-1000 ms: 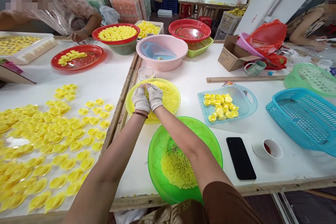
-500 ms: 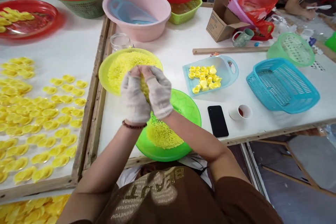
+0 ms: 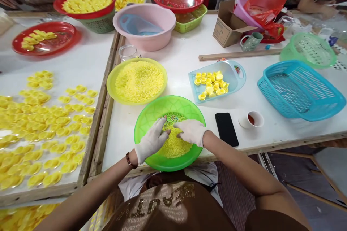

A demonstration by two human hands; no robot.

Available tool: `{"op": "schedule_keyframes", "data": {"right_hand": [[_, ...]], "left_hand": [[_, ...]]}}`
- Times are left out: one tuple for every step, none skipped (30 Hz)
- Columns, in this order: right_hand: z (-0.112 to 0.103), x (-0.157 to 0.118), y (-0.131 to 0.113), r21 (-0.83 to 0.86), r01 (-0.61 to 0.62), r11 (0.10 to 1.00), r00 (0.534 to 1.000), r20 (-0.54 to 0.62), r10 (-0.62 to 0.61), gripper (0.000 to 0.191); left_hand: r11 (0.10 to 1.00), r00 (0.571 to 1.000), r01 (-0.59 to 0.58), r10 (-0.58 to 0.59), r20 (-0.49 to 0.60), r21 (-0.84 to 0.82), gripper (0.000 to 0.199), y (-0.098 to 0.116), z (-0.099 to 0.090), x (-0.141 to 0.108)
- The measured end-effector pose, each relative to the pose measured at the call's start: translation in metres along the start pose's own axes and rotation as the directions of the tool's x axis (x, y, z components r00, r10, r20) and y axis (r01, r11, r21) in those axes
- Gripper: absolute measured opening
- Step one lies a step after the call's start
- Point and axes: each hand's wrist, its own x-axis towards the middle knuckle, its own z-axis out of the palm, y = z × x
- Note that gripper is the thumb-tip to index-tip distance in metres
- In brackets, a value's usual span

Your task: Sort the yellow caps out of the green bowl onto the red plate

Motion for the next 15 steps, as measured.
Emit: {"op": "schedule_keyframes", "data": {"right_hand": [[-0.006,0.008,-0.001,-0.023,0.041,0.999,0.999,0.027,-0.040,0.015],[-0.013,0.018,-0.005,-0.028,0.083,0.996,0.996,0.038,-0.082,0.010],[-0.019,0.031,-0.010,-0.013,0.119,0.993,0.993,0.011,-0.118,0.006],[-0.025,0.048,-0.016,0.019,0.148,0.989,0.988,-0.057,-0.146,0.011],[-0.029,0.068,-0.023,0.055,0.173,0.983,0.976,-0.144,-0.164,0.020],[-0.032,0.090,-0.031,0.129,0.203,0.971,0.943,-0.293,-0.158,0.024],[-0.033,0.113,-0.038,0.214,0.226,0.950,0.890,-0.442,-0.112,0.026],[-0.032,0.137,-0.044,0.305,0.225,0.925,0.845,-0.534,-0.029,0.026],[-0.029,0.160,-0.050,0.410,0.199,0.890,0.820,-0.568,0.078,0.024],[-0.025,0.182,-0.054,0.502,0.163,0.849,0.794,-0.578,0.189,0.023],[-0.020,0.202,-0.057,0.543,0.141,0.828,0.779,-0.577,0.245,0.023],[-0.014,0.219,-0.059,0.577,0.123,0.807,0.766,-0.572,0.293,0.022],[-0.008,0.234,-0.061,0.598,0.112,0.794,0.754,-0.571,0.324,0.022],[-0.002,0.246,-0.061,0.613,0.110,0.782,0.743,-0.573,0.344,0.020],[0.003,0.257,-0.062,0.634,0.113,0.765,0.731,-0.575,0.368,0.019]], "left_hand": [[0.998,0.997,-0.061,0.062,-0.045,0.036,0.046,-0.001,-0.004,0.001],[0.991,0.987,-0.123,0.128,-0.099,0.048,0.044,-0.002,-0.010,0.003],[0.981,0.968,-0.187,0.192,-0.163,0.044,0.039,-0.002,-0.018,0.007],[0.969,0.938,-0.245,0.247,-0.243,0.036,0.033,-0.004,-0.028,0.014],[0.957,0.897,-0.288,0.281,-0.342,0.032,0.028,-0.006,-0.039,0.024],[0.951,0.847,-0.307,0.290,-0.446,0.034,0.026,-0.010,-0.052,0.037],[0.953,0.794,-0.301,0.273,-0.543,0.040,0.027,-0.015,-0.064,0.053],[0.964,0.749,-0.262,0.230,-0.621,0.041,0.028,-0.022,-0.076,0.069],[0.981,0.720,-0.191,0.162,-0.675,0.031,0.030,-0.029,-0.086,0.087],[0.995,0.709,-0.095,0.072,-0.701,0.007,0.033,-0.037,-0.094,0.104],[0.999,0.709,0.012,-0.030,-0.705,-0.030,0.035,-0.045,-0.099,0.121],[0.991,0.705,0.107,-0.131,-0.697,-0.078,0.037,-0.053,-0.103,0.135],[0.976,0.693,0.177,-0.218,-0.688,-0.130,0.038,-0.059,-0.105,0.147],[0.960,0.676,0.216,-0.279,-0.682,-0.180,0.038,-0.064,-0.105,0.156],[0.950,0.663,0.223,-0.311,-0.681,-0.218,0.037,-0.068,-0.104,0.164]]}}
